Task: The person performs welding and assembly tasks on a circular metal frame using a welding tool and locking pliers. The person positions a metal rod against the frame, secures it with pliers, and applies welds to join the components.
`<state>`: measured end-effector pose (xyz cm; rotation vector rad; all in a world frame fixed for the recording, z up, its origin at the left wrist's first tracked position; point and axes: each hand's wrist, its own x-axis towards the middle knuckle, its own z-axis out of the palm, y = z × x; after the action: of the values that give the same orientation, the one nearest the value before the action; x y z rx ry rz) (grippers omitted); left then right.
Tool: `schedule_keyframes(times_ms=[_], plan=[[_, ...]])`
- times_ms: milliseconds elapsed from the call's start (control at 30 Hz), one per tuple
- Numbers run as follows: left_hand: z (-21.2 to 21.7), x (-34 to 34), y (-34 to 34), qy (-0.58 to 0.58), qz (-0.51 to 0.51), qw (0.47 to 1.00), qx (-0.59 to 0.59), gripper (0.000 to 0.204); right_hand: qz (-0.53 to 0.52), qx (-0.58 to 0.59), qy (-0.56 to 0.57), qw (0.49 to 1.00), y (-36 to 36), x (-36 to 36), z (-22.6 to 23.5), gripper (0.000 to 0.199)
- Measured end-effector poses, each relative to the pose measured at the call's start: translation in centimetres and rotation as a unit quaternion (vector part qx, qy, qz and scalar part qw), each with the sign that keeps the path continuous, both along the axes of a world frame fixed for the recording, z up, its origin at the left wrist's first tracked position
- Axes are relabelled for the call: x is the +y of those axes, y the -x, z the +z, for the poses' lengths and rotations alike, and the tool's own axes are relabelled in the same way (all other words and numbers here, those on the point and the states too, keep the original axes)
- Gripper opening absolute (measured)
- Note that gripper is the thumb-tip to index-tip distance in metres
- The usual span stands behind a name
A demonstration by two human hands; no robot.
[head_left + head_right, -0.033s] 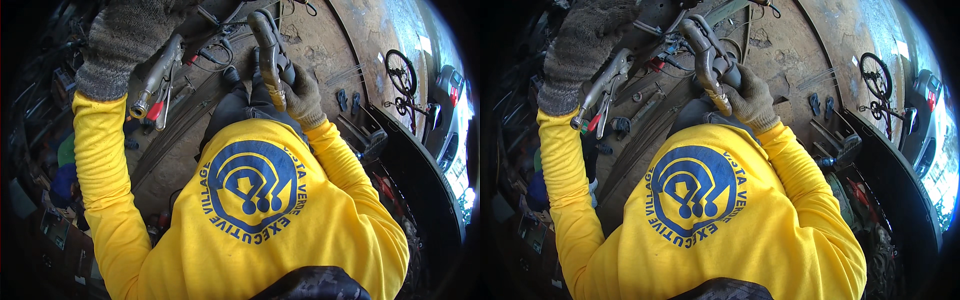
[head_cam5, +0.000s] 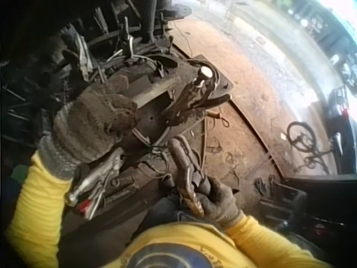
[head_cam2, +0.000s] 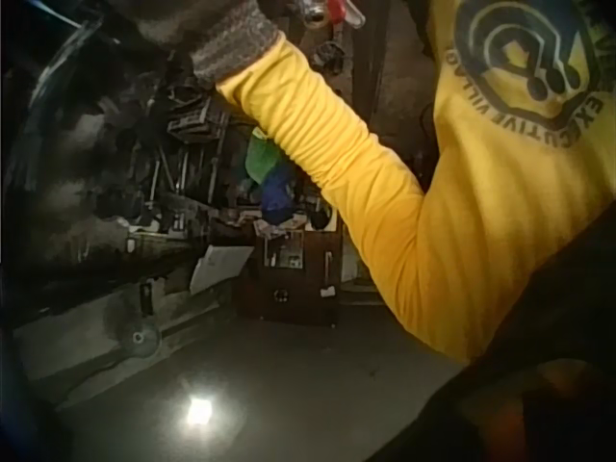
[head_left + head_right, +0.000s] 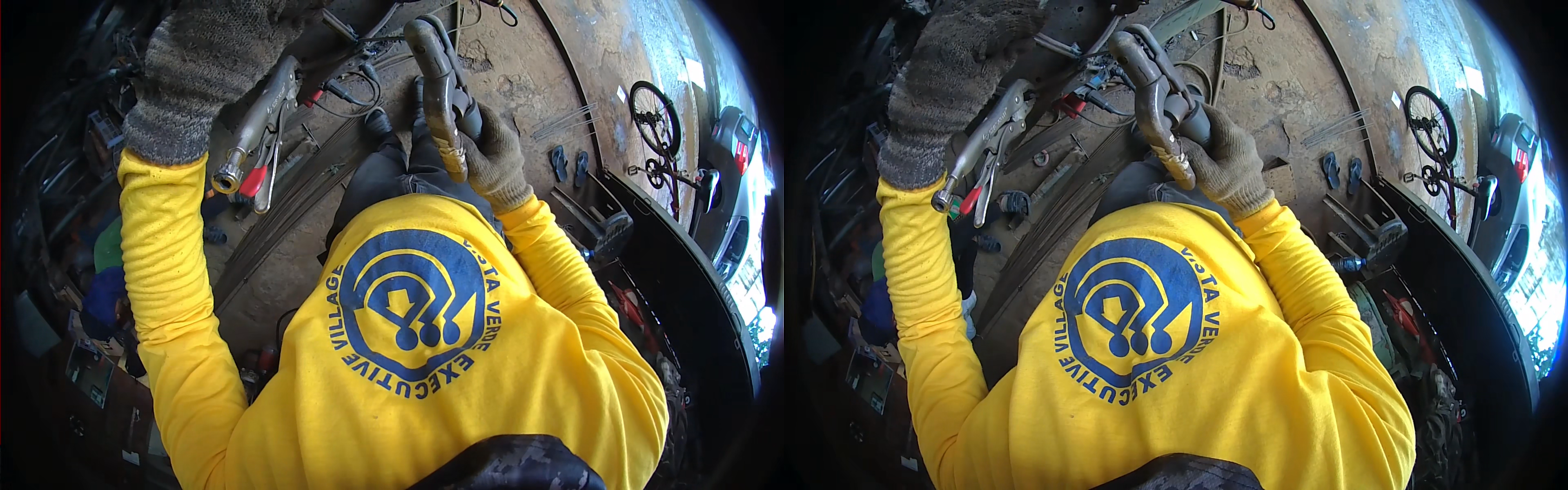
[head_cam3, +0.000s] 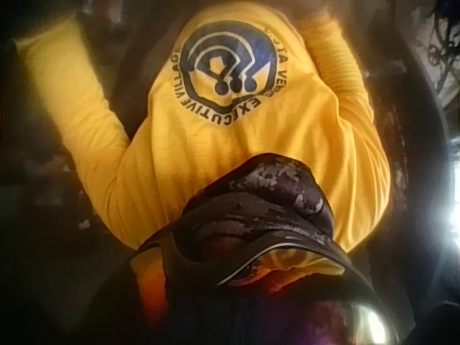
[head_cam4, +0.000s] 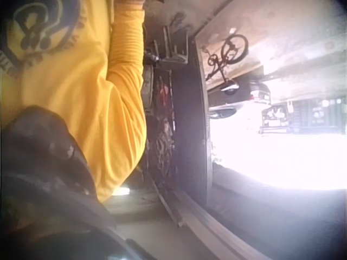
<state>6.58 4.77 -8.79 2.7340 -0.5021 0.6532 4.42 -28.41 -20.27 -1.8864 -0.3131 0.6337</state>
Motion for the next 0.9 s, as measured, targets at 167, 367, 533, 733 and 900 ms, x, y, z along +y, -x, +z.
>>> schedule_keyframes(times_ms=[167,367,533,733,900], plan=[[0.8,0.7,-0.2,-0.040,-0.021,0.998,0.050,0.018,0.008,-0.004,0.005,1.000,0.0,-0.2,-0.4,0.063],[1.2,0.6,-0.3,0.000,-0.040,0.995,0.097,0.014,0.015,-0.021,0.023,0.999,0.0,-0.3,-1.1,0.064],[0.3,1.1,-0.6,-0.048,-0.053,0.997,0.024,0.014,0.014,-0.020,0.024,0.999,-0.1,-0.2,-0.9,0.063],[0.7,0.6,-0.5,0.018,-0.052,0.996,0.065,0.012,0.021,-0.029,0.024,0.999,-0.1,-0.1,-0.7,0.059],[1.0,0.8,0.7,0.045,-0.030,0.994,0.094,0.012,0.022,-0.051,0.029,0.998,0.0,0.4,-0.1,0.047]])
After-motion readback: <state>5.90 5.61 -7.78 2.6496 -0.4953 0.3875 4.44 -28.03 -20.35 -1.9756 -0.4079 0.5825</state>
